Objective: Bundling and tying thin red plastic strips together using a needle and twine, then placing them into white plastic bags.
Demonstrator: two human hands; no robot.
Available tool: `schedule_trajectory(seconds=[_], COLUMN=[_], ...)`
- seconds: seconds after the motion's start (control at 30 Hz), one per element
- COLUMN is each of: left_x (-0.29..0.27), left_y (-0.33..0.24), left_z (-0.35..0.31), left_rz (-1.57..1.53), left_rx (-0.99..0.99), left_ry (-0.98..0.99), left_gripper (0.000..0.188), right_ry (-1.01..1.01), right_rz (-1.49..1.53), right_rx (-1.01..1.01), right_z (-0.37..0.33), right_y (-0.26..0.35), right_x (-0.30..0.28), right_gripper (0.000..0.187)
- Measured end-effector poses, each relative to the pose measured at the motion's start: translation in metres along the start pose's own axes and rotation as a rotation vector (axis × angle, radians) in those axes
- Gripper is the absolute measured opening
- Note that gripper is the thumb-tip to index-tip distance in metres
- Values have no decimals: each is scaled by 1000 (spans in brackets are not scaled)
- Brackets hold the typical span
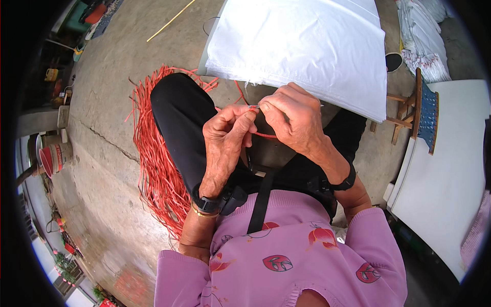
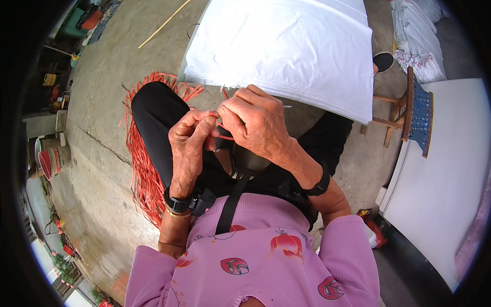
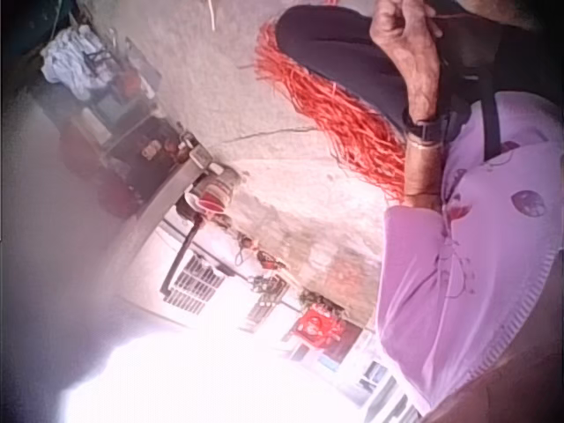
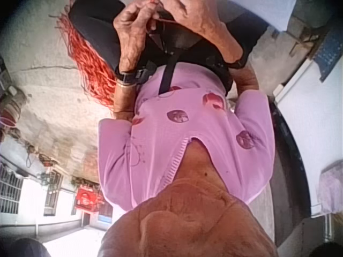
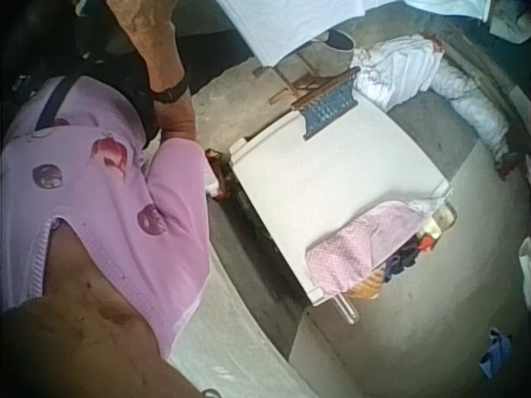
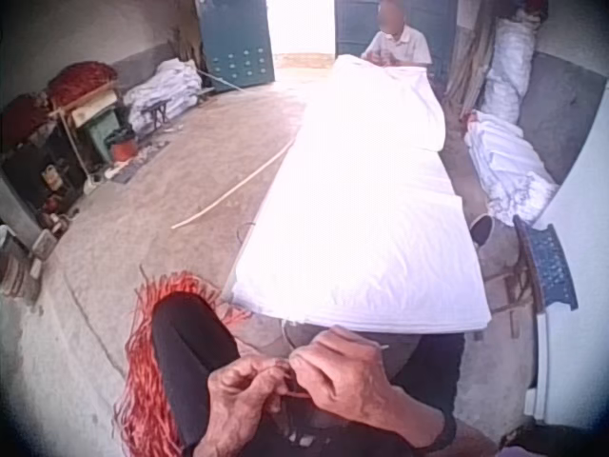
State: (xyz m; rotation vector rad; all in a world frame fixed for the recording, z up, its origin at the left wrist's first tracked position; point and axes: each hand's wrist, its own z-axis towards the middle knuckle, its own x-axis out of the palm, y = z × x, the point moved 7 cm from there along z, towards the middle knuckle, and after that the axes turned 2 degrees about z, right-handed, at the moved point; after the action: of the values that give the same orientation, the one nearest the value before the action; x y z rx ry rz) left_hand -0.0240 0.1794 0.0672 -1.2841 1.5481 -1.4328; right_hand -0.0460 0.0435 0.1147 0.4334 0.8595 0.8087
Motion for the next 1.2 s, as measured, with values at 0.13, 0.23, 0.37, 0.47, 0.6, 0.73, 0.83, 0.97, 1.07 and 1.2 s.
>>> schedule_trajectory(seconds=[0.13,0.23,0.37,0.47,0.6,0.73,0.83,0.97,1.07,1.2], left_x=[-5,-2,11,2,32,78,82,64,90,152], left_y=[2,1,1,-11,-16,3,10,9,18,39], left_z=[0,0,8,17,20,5,15,53,67,80], left_rz=[20,-26,-14,-105,-104,-33,-239,-200,40,423], left_rx=[15,91,91,198,201,89,69,99,171,313], left_ry=[-57,-33,87,-145,-36,118,21,-41,123,276], left_gripper=[9,10,10,8,13,13,10,21,27,18], right_ry=[69,76,102,-150,-56,-385,-488,-368,-236,98], right_rz=[-5,-52,-199,-370,221,918,1288,1239,-198,-874], right_rx=[-24,-55,-74,-145,505,790,702,696,703,412], right_z=[-5,-7,-12,-23,-51,-69,-64,-82,-103,-116], right_y=[1,1,8,24,-16,-49,-54,-62,-94,-131], right_x=[7,9,4,-26,-30,-30,-42,-102,-178,-201], right_gripper=[8,8,9,16,22,35,34,35,34,26])
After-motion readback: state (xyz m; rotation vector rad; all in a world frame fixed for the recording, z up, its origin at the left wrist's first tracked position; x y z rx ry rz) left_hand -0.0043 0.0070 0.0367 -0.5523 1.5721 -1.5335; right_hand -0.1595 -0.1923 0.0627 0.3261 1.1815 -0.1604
